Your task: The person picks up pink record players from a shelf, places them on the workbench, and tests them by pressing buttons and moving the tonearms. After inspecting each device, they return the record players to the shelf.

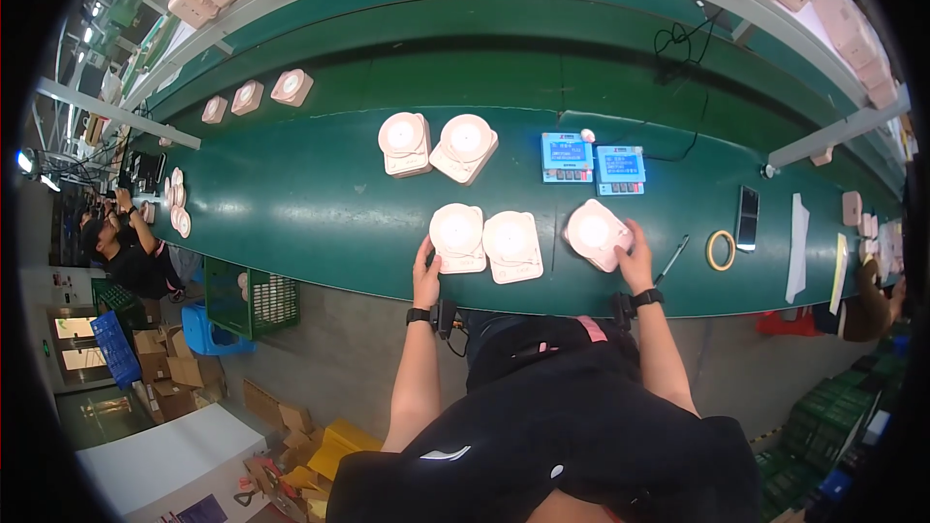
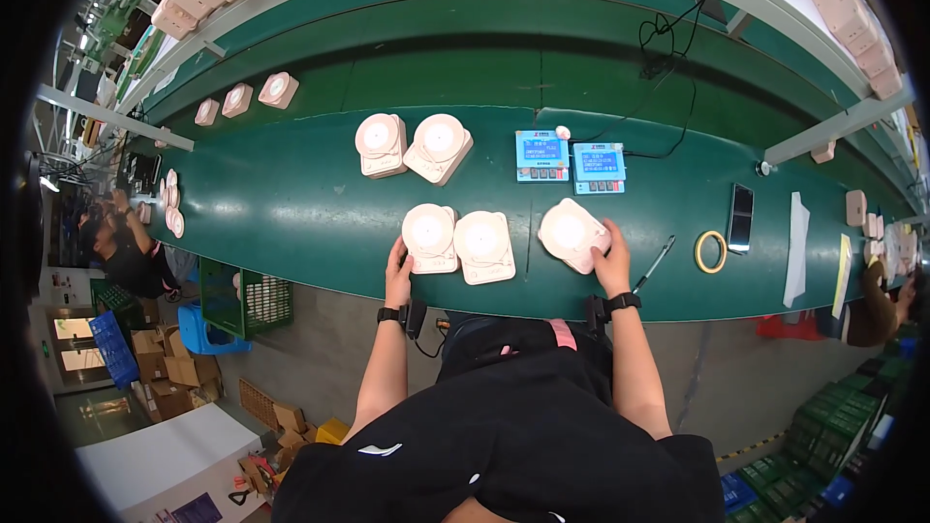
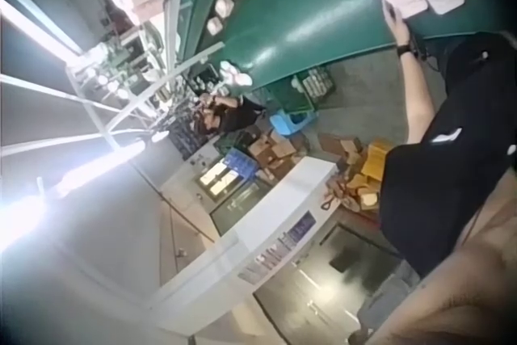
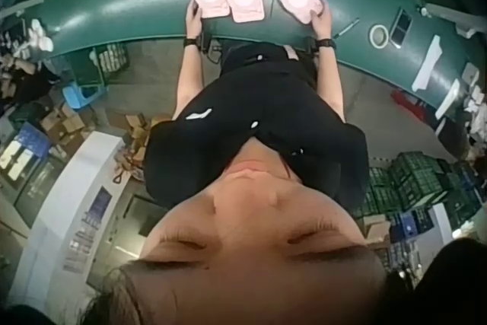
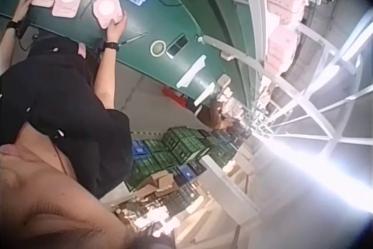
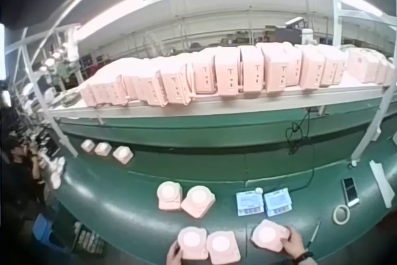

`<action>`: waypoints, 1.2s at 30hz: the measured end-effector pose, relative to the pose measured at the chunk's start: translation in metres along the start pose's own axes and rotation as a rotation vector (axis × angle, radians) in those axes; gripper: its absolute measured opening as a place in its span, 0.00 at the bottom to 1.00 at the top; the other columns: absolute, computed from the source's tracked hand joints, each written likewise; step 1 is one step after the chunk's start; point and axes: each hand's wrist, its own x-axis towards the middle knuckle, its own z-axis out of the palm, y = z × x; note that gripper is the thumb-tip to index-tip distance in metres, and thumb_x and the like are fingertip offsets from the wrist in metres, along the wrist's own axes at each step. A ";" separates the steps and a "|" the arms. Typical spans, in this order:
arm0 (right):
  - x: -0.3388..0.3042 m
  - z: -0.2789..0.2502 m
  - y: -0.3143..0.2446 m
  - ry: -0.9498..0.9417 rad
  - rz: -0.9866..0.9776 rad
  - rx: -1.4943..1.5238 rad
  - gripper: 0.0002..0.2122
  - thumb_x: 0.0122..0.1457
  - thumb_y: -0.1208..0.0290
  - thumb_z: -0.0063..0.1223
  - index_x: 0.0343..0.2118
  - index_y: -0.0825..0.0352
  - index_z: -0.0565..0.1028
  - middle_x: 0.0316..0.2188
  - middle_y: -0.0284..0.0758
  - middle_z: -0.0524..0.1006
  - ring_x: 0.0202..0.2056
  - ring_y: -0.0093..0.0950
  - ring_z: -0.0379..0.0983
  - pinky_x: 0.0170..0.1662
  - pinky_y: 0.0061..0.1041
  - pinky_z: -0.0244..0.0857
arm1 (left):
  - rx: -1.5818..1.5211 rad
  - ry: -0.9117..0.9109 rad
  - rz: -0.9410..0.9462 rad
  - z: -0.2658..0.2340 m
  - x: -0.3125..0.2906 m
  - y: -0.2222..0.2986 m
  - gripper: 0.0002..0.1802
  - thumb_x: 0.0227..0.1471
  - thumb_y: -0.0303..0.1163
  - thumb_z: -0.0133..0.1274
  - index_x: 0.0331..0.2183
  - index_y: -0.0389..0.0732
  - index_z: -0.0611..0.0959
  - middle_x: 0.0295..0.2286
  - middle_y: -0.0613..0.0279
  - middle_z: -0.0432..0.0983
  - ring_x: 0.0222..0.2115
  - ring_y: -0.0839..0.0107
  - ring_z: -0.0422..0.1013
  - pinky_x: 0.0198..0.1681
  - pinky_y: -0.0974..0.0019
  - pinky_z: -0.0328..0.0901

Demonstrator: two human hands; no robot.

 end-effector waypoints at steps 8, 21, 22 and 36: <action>-0.015 -0.007 -0.036 -0.066 -0.258 -0.419 0.43 0.32 0.76 0.65 0.57 0.62 0.55 0.54 0.47 0.55 0.55 0.47 0.50 0.57 0.40 0.49 | 0.067 -0.048 0.015 0.000 0.003 0.007 0.28 0.55 0.21 0.38 0.58 0.36 0.55 0.55 0.53 0.56 0.55 0.66 0.55 0.57 0.68 0.49; -0.012 0.002 -0.021 -0.063 -0.186 -0.442 0.50 0.27 0.73 0.69 0.58 0.60 0.52 0.53 0.46 0.53 0.54 0.48 0.49 0.56 0.41 0.50 | 0.612 -0.192 0.021 -0.012 0.015 0.031 0.34 0.52 0.22 0.40 0.59 0.42 0.51 0.54 0.48 0.56 0.54 0.58 0.56 0.56 0.65 0.50; -0.012 0.001 -0.021 -0.059 -0.189 -0.438 0.49 0.27 0.73 0.68 0.58 0.60 0.53 0.53 0.46 0.53 0.54 0.48 0.49 0.56 0.41 0.50 | 0.643 -0.206 0.024 -0.013 0.016 0.031 0.34 0.52 0.23 0.41 0.59 0.42 0.51 0.53 0.47 0.57 0.54 0.56 0.56 0.56 0.64 0.51; -0.016 -0.053 0.004 0.076 0.522 0.737 0.29 0.48 0.61 0.55 0.54 0.61 0.61 0.44 0.37 0.69 0.45 0.30 0.66 0.45 0.32 0.62 | 0.756 0.139 0.094 0.014 -0.003 0.033 0.11 0.51 0.28 0.45 0.37 0.32 0.74 0.34 0.47 0.73 0.35 0.52 0.70 0.39 0.60 0.64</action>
